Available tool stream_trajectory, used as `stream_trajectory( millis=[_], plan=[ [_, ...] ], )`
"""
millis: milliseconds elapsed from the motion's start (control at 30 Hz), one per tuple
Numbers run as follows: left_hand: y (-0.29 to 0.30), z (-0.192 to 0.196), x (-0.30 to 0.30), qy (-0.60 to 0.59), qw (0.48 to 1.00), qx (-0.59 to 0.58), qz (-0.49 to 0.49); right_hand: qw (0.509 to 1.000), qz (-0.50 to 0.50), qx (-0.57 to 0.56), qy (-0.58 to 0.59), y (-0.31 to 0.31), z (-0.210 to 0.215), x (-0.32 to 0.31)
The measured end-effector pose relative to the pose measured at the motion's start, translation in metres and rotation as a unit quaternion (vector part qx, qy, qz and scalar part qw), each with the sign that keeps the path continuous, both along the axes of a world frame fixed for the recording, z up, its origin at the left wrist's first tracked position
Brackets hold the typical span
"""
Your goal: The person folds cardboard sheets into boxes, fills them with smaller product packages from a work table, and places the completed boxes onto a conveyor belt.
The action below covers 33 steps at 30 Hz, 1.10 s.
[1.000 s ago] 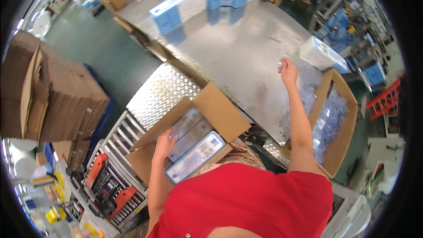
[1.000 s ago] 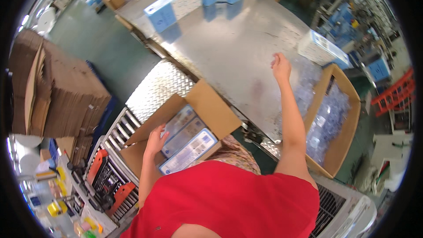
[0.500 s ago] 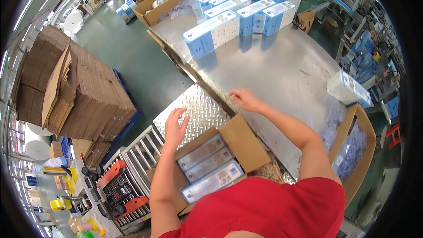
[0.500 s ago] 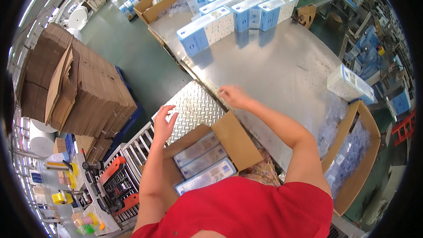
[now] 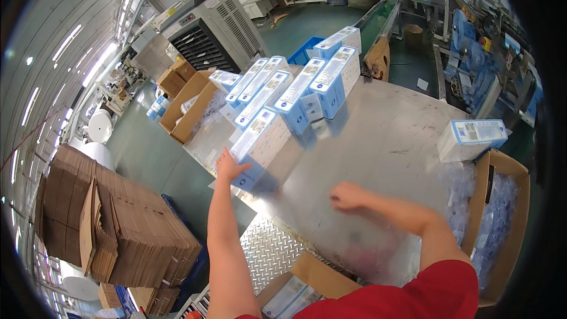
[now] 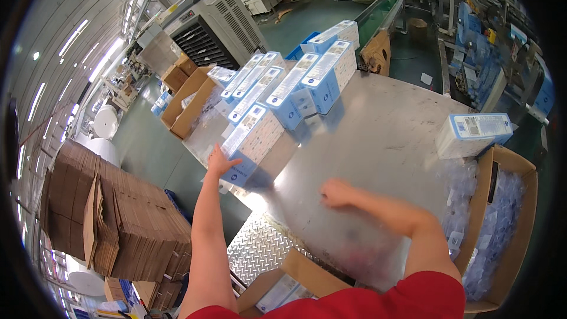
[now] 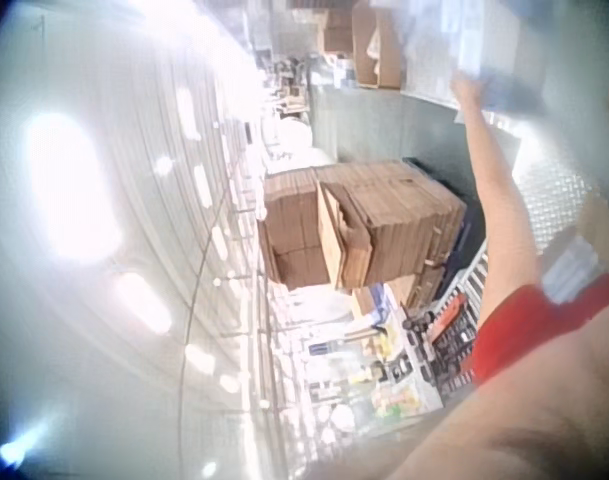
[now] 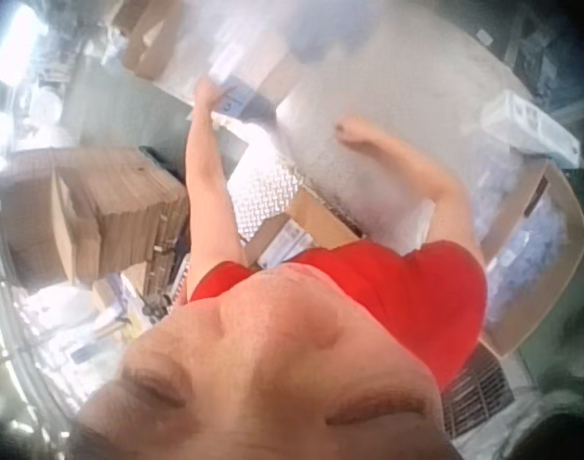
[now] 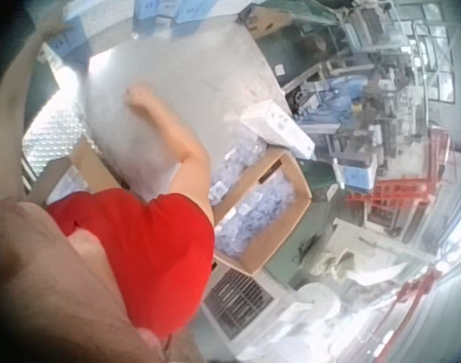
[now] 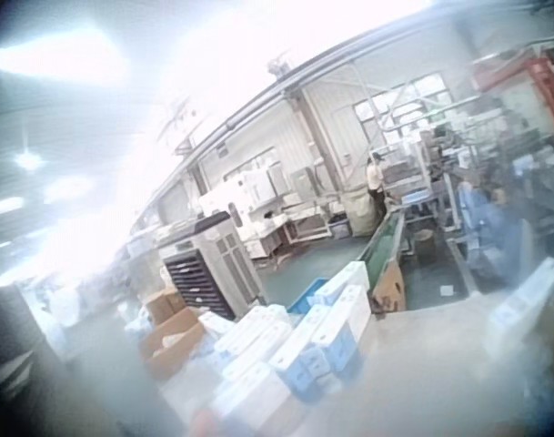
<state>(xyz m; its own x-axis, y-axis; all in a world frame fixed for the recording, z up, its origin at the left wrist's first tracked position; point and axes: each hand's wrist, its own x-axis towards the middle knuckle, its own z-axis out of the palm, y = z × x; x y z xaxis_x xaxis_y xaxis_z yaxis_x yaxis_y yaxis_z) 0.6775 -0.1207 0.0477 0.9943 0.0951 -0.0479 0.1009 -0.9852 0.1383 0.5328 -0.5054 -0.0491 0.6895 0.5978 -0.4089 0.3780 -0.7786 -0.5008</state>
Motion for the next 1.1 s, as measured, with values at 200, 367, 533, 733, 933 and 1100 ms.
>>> stream_trajectory(
  millis=[200,367,533,733,933,1100],
  plan=[
    [0.02,-0.022,-0.041,0.027,0.984,0.027,-0.175,0.813,-0.139,-0.034,-0.564,-0.05,0.055,0.205],
    [-0.032,0.021,-0.138,0.129,0.951,0.155,-0.232,0.818,-0.188,-0.13,-0.528,-0.073,0.084,0.318],
    [-0.055,0.022,-0.146,0.07,0.972,0.118,-0.19,0.858,-0.079,-0.181,-0.475,-0.032,0.079,0.324],
    [-0.055,0.016,-0.14,0.072,0.975,0.099,-0.183,0.913,0.187,-0.02,-0.362,0.079,0.107,0.205],
    [-0.045,0.023,-0.145,0.063,0.971,0.08,-0.218,0.95,0.07,0.005,-0.303,0.057,0.082,0.179],
    [-0.113,0.004,-0.146,-0.057,0.963,0.015,-0.261,0.946,-0.021,0.015,-0.324,0.071,0.087,0.128]
  ],
)
